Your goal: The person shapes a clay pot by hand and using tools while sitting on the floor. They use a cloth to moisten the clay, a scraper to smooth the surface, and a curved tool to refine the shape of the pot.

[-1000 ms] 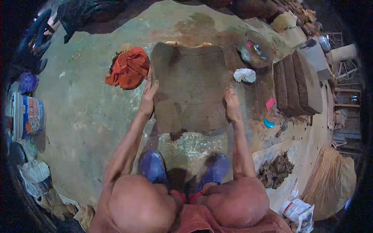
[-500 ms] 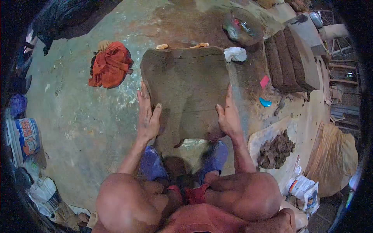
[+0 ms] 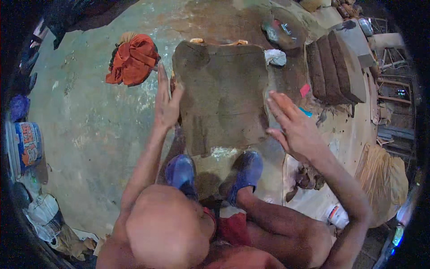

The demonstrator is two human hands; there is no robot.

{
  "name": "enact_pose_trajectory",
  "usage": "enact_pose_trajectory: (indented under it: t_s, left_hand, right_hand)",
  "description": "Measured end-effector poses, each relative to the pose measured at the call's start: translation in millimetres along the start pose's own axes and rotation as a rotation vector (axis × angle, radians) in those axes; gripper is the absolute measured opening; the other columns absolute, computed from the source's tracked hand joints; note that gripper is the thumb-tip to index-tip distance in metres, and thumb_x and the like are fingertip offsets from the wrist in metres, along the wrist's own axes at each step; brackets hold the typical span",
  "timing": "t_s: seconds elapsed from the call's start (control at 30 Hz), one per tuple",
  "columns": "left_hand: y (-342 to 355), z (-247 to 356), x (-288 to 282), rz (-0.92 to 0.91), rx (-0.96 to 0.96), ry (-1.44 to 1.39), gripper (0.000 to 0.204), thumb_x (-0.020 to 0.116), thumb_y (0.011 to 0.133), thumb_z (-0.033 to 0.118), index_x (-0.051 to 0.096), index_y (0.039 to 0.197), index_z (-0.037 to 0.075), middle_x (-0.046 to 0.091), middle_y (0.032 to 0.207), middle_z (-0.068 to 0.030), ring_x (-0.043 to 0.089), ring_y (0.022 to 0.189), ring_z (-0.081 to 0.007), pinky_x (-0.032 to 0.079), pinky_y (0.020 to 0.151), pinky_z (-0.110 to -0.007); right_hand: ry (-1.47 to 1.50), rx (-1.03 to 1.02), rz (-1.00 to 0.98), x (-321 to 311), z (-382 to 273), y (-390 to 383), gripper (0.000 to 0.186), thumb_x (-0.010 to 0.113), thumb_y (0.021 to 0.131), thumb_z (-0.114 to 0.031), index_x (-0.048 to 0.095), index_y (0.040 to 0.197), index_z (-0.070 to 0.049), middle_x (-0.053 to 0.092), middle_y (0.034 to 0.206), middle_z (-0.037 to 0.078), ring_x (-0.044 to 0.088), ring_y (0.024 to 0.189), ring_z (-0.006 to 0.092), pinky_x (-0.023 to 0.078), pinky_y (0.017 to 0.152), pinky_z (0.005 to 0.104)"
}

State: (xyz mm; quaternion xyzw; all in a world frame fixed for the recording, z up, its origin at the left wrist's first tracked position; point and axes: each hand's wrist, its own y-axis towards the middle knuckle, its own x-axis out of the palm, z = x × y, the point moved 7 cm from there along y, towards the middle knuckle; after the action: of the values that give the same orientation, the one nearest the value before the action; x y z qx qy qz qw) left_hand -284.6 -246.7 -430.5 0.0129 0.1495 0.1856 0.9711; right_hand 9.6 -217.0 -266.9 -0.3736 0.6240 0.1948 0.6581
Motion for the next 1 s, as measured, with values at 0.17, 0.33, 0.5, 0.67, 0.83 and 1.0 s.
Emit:
enact_pose_trajectory:
  t_s: [0.17,0.33,0.5,0.67,0.83,1.0]
  left_hand:
    - [53,-6,-6,-0.016,0.059,-0.132,0.073,0.044,0.106,0.028,0.004,0.162,0.002,0.005,0.17,-0.0178,0.007,0.157,-0.0268,0.012,0.125,-0.036]
    - [70,6,17,-0.028,0.147,-0.146,0.059,0.041,0.107,0.017,0.022,0.159,0.0,0.026,0.166,-0.0179,0.024,0.153,-0.0276,0.022,0.122,-0.035]
    - [62,-9,-4,0.007,0.2,-0.069,0.056,0.045,0.105,0.014,0.031,0.157,0.0,0.034,0.162,-0.0199,0.031,0.151,-0.0286,0.027,0.12,-0.036]
    - [64,-6,3,0.03,0.205,0.017,0.053,0.05,0.102,0.011,0.04,0.153,0.0,0.044,0.155,-0.0208,0.04,0.146,-0.0326,0.033,0.118,-0.039]
    - [60,-8,7,0.054,0.22,0.066,0.052,0.052,0.099,0.008,0.044,0.15,-0.001,0.05,0.15,-0.022,0.044,0.143,-0.0366,0.036,0.117,-0.041]
    - [70,-10,2,0.066,0.189,0.081,0.052,0.056,0.098,0.008,0.047,0.148,-0.002,0.05,0.149,-0.0241,0.045,0.142,-0.0368,0.038,0.115,-0.041]
  right_hand:
    - [0.244,-0.224,0.022,42,-67,53,0.085,0.062,0.096,-0.042,0.022,0.159,-0.002,0.023,0.165,0.017,0.022,0.153,0.0383,0.022,0.123,0.0501]
    - [0.572,0.039,0.326,175,-78,127,0.092,0.047,0.099,-0.058,0.009,0.162,-0.003,0.008,0.169,0.019,0.006,0.156,0.0397,0.009,0.124,0.0552]
    - [0.782,0.089,0.586,161,-89,150,0.095,0.035,0.098,-0.068,0.006,0.162,-0.003,0.004,0.169,0.022,0.002,0.155,0.0432,0.001,0.123,0.0582]
    - [0.665,0.107,0.475,183,-81,198,0.095,0.026,0.1,-0.07,0.002,0.162,-0.002,0.0,0.169,0.023,-0.002,0.155,0.0445,-0.001,0.122,0.0608]
    - [0.892,0.057,0.773,157,-66,198,0.095,0.03,0.1,-0.066,0.003,0.16,0.002,-0.001,0.167,0.027,-0.002,0.154,0.0467,-0.002,0.121,0.0623]
    - [0.898,0.053,0.772,153,-64,225,0.098,0.02,0.1,-0.07,0.001,0.159,0.006,-0.001,0.166,0.029,-0.001,0.154,0.0463,-0.002,0.122,0.0597]
